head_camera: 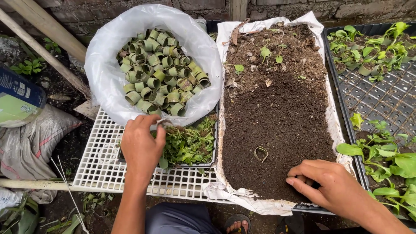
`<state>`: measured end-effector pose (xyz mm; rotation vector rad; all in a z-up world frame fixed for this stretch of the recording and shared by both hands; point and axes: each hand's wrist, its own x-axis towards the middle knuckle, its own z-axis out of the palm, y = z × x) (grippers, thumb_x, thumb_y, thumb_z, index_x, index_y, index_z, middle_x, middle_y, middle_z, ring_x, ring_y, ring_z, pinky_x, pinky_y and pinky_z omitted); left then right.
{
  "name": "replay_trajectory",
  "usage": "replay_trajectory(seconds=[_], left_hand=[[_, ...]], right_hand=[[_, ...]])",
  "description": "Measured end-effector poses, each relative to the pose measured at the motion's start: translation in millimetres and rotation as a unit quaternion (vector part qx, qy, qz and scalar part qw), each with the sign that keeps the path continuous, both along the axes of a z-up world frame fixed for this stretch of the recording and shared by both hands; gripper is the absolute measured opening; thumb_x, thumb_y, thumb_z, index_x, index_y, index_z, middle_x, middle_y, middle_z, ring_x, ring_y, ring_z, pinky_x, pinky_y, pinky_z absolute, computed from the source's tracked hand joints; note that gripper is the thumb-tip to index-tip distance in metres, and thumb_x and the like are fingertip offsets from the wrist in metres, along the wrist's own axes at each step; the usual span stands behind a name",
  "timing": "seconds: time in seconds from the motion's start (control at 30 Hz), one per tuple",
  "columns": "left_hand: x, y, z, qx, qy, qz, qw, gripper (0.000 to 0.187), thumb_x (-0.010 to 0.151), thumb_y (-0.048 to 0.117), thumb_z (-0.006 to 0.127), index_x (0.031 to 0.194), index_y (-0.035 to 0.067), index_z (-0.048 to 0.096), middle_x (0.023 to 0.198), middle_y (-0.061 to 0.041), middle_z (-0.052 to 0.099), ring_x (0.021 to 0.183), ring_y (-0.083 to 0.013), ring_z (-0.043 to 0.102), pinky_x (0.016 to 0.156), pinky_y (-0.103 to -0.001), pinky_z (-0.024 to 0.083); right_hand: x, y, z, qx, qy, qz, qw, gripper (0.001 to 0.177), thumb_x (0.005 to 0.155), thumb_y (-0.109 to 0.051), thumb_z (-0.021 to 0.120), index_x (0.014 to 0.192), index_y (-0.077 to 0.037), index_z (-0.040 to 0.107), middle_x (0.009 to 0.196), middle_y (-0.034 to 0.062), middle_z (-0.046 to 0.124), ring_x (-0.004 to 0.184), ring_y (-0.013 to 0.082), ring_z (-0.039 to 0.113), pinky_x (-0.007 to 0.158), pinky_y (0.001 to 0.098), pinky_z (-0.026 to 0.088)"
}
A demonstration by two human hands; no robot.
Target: The person plants small seedlings into a tray filled with soil. They pick up seedlings from a tray, place them into the soil, and cover the roots with soil using their hands. The person also handles rolled paper pots from a plastic bag.
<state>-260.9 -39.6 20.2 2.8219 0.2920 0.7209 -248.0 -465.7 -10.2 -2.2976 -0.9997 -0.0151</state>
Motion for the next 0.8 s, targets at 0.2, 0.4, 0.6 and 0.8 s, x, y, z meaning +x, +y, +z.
replay_trajectory(seconds=[0.2,0.4,0.6,0.8], left_hand=[[-2.8,-22.5,7.5,0.005,0.211,-0.115,0.971,0.015,0.088,0.016,0.075,0.103,0.019,0.075,0.099,-0.001,0.065,0.093,-0.0202,0.058,0.089,-0.037,0.052],[-3.1,-35.6,14.6,0.049,0.435,-0.059,0.897,0.025,0.094,0.042,0.073,0.097,0.017,0.075,0.109,-0.003,0.072,0.112,-0.0232,0.062,0.109,-0.046,0.045],[-4.6,-41.1,20.1,0.054,0.474,-0.046,0.878,0.041,0.098,0.052,0.067,0.082,0.014,0.074,0.099,-0.002,0.074,0.114,-0.0227,0.062,0.115,-0.051,0.038],[-2.1,-35.8,26.4,-0.038,0.428,-0.063,0.901,0.022,0.1,0.032,0.063,0.092,0.018,0.078,0.104,0.003,0.076,0.11,-0.0197,0.062,0.114,-0.049,0.036]], right_hand=[[-2.2,15.7,9.2,0.015,-0.002,0.044,0.999,0.018,0.09,-0.033,0.071,0.093,-0.015,0.075,0.069,-0.0027,0.071,0.058,0.0167,0.069,0.058,0.0309,0.053],[0.7,5.7,-1.8,0.002,0.024,0.021,0.999,0.019,0.09,-0.034,0.07,0.093,-0.017,0.076,0.068,-0.0035,0.07,0.056,0.0142,0.067,0.057,0.0283,0.052],[2.3,0.5,-6.6,-0.008,0.025,0.012,1.0,0.019,0.09,-0.035,0.07,0.094,-0.017,0.077,0.07,-0.0038,0.072,0.057,0.0146,0.069,0.058,0.0292,0.053],[3.8,-5.1,-1.8,-0.017,0.012,-0.006,1.0,0.017,0.089,-0.035,0.07,0.093,-0.019,0.077,0.068,-0.0041,0.07,0.057,0.0142,0.068,0.059,0.0287,0.051]])
